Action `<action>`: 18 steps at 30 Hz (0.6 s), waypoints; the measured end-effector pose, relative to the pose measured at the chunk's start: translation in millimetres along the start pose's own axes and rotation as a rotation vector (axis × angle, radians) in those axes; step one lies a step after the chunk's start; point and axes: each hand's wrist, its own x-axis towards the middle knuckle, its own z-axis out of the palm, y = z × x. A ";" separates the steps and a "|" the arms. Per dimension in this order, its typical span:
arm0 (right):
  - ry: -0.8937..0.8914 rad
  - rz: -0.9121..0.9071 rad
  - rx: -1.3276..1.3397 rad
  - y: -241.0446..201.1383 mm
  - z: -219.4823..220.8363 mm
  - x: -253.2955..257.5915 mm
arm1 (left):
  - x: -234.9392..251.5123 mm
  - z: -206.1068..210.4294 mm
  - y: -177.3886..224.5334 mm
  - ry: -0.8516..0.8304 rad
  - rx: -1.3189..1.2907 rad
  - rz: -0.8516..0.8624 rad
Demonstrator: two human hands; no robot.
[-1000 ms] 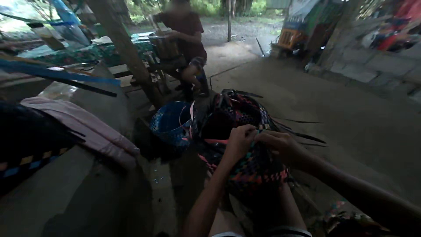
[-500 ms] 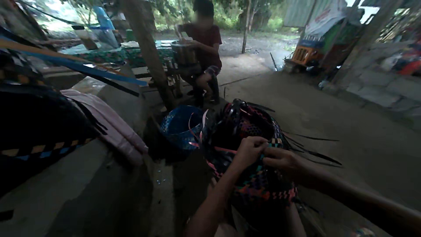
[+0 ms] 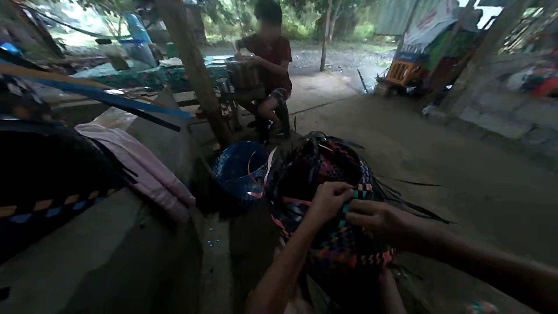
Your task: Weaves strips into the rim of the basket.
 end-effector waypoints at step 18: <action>-0.136 0.059 0.009 7.7 8.3 4.8 | -3.9 0.5 -5.8 -0.009 -0.084 -0.007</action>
